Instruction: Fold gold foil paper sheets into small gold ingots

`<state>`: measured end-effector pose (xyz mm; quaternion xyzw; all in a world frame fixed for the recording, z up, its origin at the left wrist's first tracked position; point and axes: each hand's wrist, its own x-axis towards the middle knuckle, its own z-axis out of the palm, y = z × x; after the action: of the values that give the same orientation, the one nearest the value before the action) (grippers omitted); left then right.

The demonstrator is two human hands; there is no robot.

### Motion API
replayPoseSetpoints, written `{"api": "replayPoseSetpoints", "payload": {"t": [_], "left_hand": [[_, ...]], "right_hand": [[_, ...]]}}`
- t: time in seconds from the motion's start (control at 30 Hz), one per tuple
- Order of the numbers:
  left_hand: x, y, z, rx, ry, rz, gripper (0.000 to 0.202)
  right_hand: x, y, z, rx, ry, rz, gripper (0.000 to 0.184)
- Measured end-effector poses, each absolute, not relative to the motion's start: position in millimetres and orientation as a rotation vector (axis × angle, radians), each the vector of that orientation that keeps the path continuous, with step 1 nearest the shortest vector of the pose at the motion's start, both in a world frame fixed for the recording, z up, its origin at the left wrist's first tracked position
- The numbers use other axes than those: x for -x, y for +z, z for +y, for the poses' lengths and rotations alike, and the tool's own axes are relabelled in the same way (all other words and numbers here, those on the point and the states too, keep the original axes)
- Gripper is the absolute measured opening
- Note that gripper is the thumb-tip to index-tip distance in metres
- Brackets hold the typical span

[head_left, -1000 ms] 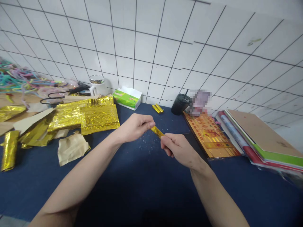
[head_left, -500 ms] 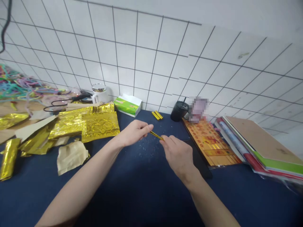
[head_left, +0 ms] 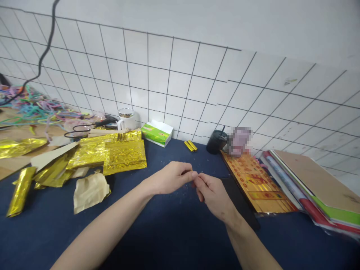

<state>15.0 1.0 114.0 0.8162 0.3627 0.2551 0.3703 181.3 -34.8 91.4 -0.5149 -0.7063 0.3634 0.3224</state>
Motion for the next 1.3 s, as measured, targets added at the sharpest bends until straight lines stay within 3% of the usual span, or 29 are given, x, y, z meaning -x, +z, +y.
{"api": "replayPoseSetpoints", "payload": {"t": [0.27, 0.47, 0.67, 0.83, 0.93, 1.1, 1.2, 1.3], "left_hand": [[-11, 111, 6, -2.036, 0.762, 0.87, 0.033], [7, 112, 21, -1.95, 0.875, 0.901, 0.039], [-1, 103, 22, -1.798, 0.964, 0.85, 0.044], [-19, 92, 16, -1.588, 0.939, 0.786, 0.054], [-23, 94, 13, -1.47, 0.908, 0.835, 0.054], [-11, 105, 15, -1.488, 0.839, 0.834, 0.04], [-8, 110, 14, -1.739, 0.743, 0.886, 0.031], [-13, 111, 7, -1.989, 0.639, 0.849, 0.023]], "right_hand": [[-184, 92, -36, 1.316, 1.223, -1.844, 0.038], [-181, 96, -39, 1.351, 1.095, -1.89, 0.039], [-181, 94, -41, 1.414, 0.646, -2.022, 0.039], [-178, 81, -40, 1.447, -0.213, -2.071, 0.039], [-177, 77, -37, 1.398, -0.441, -2.108, 0.038], [-186, 88, -34, 1.502, -0.247, -2.16, 0.029], [-195, 102, -34, 1.537, 0.199, -2.233, 0.021], [-198, 109, -35, 1.45, 0.685, -2.207, 0.027]]}}
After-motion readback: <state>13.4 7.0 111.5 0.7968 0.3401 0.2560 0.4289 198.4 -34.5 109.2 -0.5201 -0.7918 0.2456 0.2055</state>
